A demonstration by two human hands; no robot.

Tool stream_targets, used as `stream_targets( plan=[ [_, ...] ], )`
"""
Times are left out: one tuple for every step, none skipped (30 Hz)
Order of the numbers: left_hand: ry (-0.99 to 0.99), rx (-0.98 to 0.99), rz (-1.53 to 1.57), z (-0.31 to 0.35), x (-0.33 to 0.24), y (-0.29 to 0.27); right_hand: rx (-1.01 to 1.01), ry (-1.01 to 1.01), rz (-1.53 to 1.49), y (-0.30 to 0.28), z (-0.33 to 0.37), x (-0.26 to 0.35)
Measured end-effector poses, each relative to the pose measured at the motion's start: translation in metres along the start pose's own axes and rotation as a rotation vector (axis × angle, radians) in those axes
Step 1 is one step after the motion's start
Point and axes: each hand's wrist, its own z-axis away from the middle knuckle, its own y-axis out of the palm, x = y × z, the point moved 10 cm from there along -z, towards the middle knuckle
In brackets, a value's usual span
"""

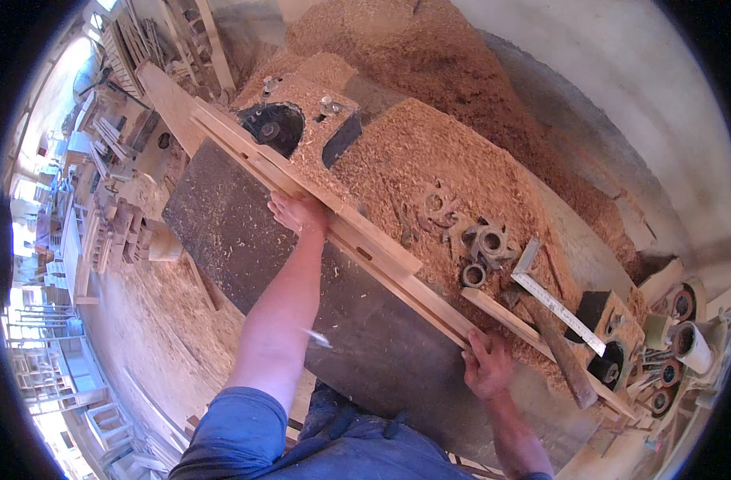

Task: The person picks up a curved wooden piece, feeds it through a stationary shaping machine to mill the edges, and places it on a stack of finished pieces.

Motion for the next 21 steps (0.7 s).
stream_targets(
  plan=[
    [0.003, -0.021, 0.007, -0.005, -0.001, -0.001, -0.014, -0.019, 0.025, 0.0, -0.006, 0.005],
    [0.006, -0.042, 0.015, -0.009, -0.001, -0.002, -0.027, -0.039, 0.05, -0.002, -0.012, 0.01],
    [0.01, -0.059, 0.022, -0.013, -0.003, -0.002, -0.04, -0.055, 0.078, -0.002, -0.016, 0.015],
    [0.033, -0.037, -0.006, -0.018, -0.006, 0.001, -0.034, -0.034, 0.064, 0.001, -0.019, 0.016],
    [0.056, -0.014, -0.035, -0.024, -0.009, 0.004, -0.027, -0.014, 0.05, 0.004, -0.022, 0.017],
    [0.075, 0.004, -0.066, -0.031, -0.009, 0.005, -0.018, 0.001, 0.033, 0.008, -0.025, 0.018],
    [0.086, -0.038, -0.043, -0.04, -0.003, 0.006, -0.019, 0.01, 0.012, 0.012, -0.028, 0.021],
    [0.097, -0.081, -0.02, -0.05, 0.005, 0.011, -0.02, 0.018, -0.008, 0.016, -0.032, 0.023],
    [0.108, -0.12, 0.002, -0.058, 0.007, 0.01, -0.021, 0.029, -0.027, 0.02, -0.035, 0.026],
    [0.078, -0.135, 0.064, -0.067, 0.014, 0.011, -0.039, 0.009, -0.019, 0.023, -0.039, 0.031],
    [0.047, -0.151, 0.125, -0.076, 0.022, 0.011, -0.056, -0.012, -0.011, 0.025, -0.045, 0.037],
    [0.017, -0.163, 0.185, -0.081, 0.028, 0.011, -0.072, -0.029, -0.002, 0.028, -0.051, 0.042],
    [0.015, -0.106, 0.113, -0.081, 0.017, 0.011, -0.085, -0.033, 0.012, 0.029, -0.055, 0.046],
    [0.014, -0.048, 0.041, -0.083, 0.007, 0.011, -0.098, -0.037, 0.025, 0.027, -0.061, 0.052],
    [0.012, 0.003, -0.032, -0.086, -0.003, 0.007, -0.111, -0.046, 0.035, 0.025, -0.066, 0.058],
    [0.012, 0.026, -0.024, -0.089, -0.005, 0.005, -0.127, -0.052, -0.002, 0.026, -0.069, 0.063],
    [0.012, 0.05, -0.016, -0.093, -0.007, 0.004, -0.143, -0.056, -0.039, 0.026, -0.072, 0.067],
    [0.01, 0.067, -0.006, -0.099, -0.005, 0.002, -0.159, -0.066, -0.079, 0.027, -0.076, 0.071],
    [0.026, 0.029, -0.004, -0.106, -0.001, 0.002, -0.184, -0.107, -0.08, 0.027, -0.078, 0.077],
    [0.042, -0.009, -0.002, -0.114, 0.005, 0.007, -0.209, -0.148, -0.081, 0.027, -0.081, 0.083],
    [0.061, -0.045, 0.003, -0.12, 0.006, 0.007, -0.237, -0.187, -0.08, 0.028, -0.084, 0.088]
  ],
)
